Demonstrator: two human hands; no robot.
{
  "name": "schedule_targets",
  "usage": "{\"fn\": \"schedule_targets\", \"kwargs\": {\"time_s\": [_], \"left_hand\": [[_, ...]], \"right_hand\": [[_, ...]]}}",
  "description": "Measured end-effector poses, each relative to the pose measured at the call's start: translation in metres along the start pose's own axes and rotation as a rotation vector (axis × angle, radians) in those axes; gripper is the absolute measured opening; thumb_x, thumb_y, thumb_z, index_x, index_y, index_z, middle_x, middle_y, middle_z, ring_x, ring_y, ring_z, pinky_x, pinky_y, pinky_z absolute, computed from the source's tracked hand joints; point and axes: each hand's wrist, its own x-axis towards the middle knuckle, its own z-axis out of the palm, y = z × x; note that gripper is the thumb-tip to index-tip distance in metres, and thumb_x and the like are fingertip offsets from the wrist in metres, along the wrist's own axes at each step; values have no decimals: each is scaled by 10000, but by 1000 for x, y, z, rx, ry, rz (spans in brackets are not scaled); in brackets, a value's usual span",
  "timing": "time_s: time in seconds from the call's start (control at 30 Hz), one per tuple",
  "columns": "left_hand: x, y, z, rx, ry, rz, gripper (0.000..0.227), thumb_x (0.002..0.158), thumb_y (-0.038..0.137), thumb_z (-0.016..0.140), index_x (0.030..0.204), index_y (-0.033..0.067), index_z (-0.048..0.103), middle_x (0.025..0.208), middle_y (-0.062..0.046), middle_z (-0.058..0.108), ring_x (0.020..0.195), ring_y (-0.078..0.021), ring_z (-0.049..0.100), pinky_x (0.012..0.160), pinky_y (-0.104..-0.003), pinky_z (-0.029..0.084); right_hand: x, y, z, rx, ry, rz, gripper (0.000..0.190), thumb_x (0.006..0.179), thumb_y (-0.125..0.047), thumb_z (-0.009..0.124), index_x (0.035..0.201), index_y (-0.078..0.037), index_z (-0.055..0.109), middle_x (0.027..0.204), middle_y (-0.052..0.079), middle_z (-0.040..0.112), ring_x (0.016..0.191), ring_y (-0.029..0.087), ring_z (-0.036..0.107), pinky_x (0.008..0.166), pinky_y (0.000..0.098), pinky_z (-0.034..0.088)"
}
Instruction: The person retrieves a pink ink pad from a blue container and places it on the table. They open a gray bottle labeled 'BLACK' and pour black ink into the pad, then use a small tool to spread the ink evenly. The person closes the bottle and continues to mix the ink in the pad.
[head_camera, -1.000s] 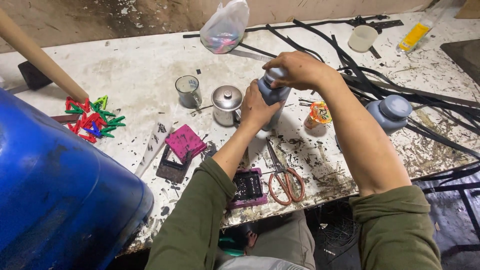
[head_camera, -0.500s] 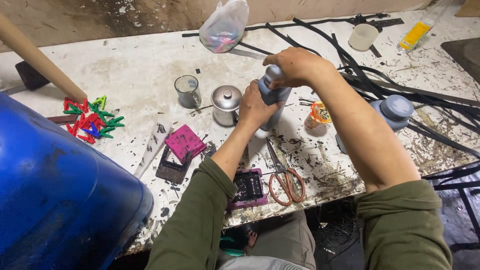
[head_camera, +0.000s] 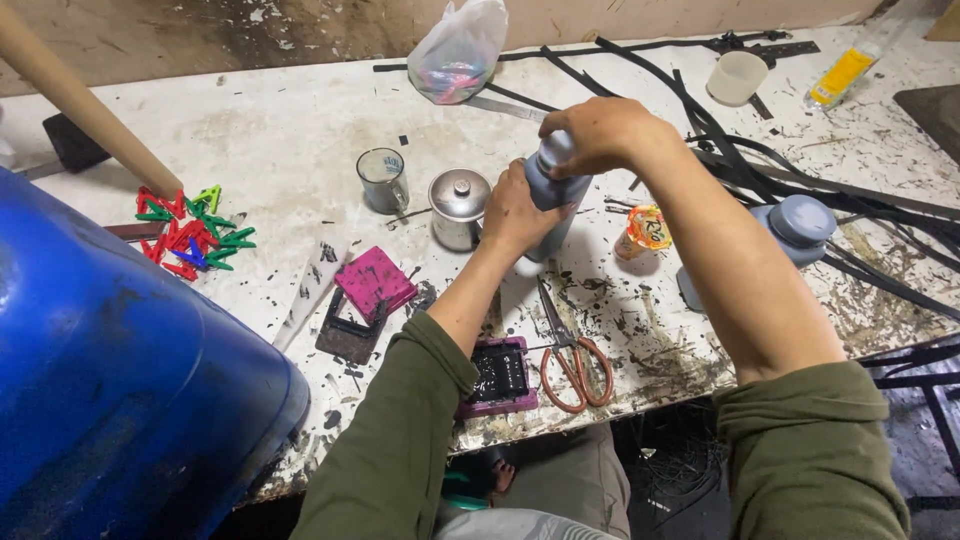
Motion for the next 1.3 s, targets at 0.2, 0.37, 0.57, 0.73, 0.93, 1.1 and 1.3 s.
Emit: {"fn": "schedule_targets", "kwargs": {"time_s": [0.2, 0.37, 0.57, 0.73, 0.93, 1.1, 1.3], "left_hand": [[2, -6, 4, -10, 24, 25, 932, 733, 557, 821, 1369, -7, 440, 1237, -209, 597, 1098, -390, 611, 808, -491, 534], [3, -4, 4, 22, 9, 19, 934, 721, 580, 821, 1350, -5, 454, 1232, -207, 612, 1077, -374, 623, 786, -481, 547], [5, -9, 5, 4, 19, 32, 913, 725, 561, 825, 1339, -5, 452, 1223, -207, 608, 1099, -378, 605, 798, -476, 528], [9, -15, 13, 50, 55, 78, 938, 734, 575, 835, 1363, -15, 465, 1251, -213, 620, 1118, -390, 619, 841, -483, 539], [8, -14, 10, 23, 55, 68, 1007, 707, 555, 866, 1413, -18, 434, 1297, -220, 608, 1177, -389, 600, 908, -475, 529], [12, -17, 12, 43, 49, 52, 1019, 722, 566, 845, 1404, -59, 420, 1274, -228, 600, 1178, -393, 582, 878, -476, 525], [7, -12, 9, 0, 50, 52, 839, 693, 552, 851, 1245, 25, 502, 1171, -194, 634, 1057, -376, 628, 785, -486, 529]], "right_hand": [[41, -2, 21, -124, 150, 243, 875, 1033, -852, 266, 985, -131, 759, 1027, 103, 767, 906, 304, 724, 741, 384, 463], [27, 2, 17, -82, 71, 129, 624, 895, -735, 535, 1299, -264, 595, 1283, 43, 654, 1152, 304, 634, 873, 445, 506], [22, 1, 14, -62, 131, 130, 600, 940, -735, 452, 1269, -258, 604, 1235, 44, 667, 1123, 296, 629, 839, 437, 463], [40, 3, 30, -75, 130, 124, 732, 894, -803, 516, 1175, -159, 722, 1201, 94, 727, 1143, 344, 664, 860, 487, 549], [18, 3, 18, -27, 123, 73, 782, 903, -818, 417, 1498, -315, 486, 1370, 42, 648, 1281, 317, 586, 896, 505, 497], [47, 2, 45, -178, 244, 187, 791, 1015, -817, 357, 917, -138, 751, 925, 59, 751, 817, 270, 709, 675, 384, 484], [11, 2, 27, -33, 141, 78, 503, 900, -559, 647, 1339, -315, 619, 1214, 41, 716, 1119, 326, 671, 841, 485, 509]]}}
